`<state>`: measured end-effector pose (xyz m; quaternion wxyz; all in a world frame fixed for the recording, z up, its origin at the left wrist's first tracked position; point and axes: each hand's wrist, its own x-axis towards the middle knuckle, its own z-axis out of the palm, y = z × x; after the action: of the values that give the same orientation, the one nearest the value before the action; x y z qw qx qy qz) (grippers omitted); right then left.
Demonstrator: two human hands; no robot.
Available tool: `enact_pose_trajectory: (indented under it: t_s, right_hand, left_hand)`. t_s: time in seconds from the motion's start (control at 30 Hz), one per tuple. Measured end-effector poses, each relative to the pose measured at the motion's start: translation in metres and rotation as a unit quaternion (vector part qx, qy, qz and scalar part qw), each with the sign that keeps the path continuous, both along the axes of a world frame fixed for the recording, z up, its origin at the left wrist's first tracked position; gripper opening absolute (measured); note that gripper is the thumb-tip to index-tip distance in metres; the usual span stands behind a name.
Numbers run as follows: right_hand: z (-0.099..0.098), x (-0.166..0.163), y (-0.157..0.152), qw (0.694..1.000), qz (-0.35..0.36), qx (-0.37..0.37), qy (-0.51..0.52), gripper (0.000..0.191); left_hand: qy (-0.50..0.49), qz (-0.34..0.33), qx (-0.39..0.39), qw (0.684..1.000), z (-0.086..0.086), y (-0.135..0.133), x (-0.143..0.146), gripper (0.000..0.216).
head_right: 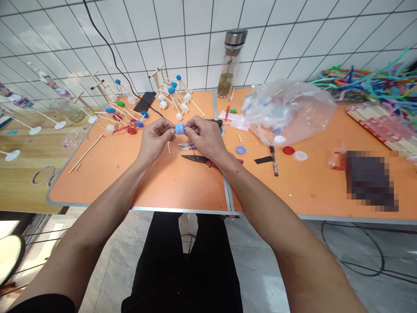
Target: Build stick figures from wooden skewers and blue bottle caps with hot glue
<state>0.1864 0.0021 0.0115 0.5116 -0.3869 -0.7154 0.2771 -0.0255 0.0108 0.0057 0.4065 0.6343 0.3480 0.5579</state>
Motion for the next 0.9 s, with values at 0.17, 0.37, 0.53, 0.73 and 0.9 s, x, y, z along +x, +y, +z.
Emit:
enact_pose_trajectory:
  t_s: [0.17,0.37,0.53,0.73,0.9]
  right_hand:
    - [-0.004,-0.004,0.001,1.0,-0.013,0.003,0.005,0.018]
    - [-0.008,-0.009,-0.001,0.999,-0.019,-0.013,0.023,0.014]
    - [-0.007,-0.01,-0.002,0.999,-0.019,-0.017,0.023,0.011]
    - [-0.004,-0.009,-0.002,0.999,-0.011,-0.031,0.03,0.017]
    - [-0.006,-0.007,0.005,0.993,0.027,-0.073,0.086,0.032]
  left_hand:
    - [0.0,0.035,0.011,0.999,-0.004,-0.001,0.003,0.034]
    - [0.002,0.075,0.037,0.997,-0.007,-0.005,0.009,0.02]
    - [0.002,0.095,0.048,0.994,-0.007,-0.009,0.013,0.006]
    - [0.02,0.101,0.051,0.993,-0.005,-0.01,0.013,0.003]
    - [0.045,0.117,0.08,0.989,-0.003,-0.008,0.011,0.002]
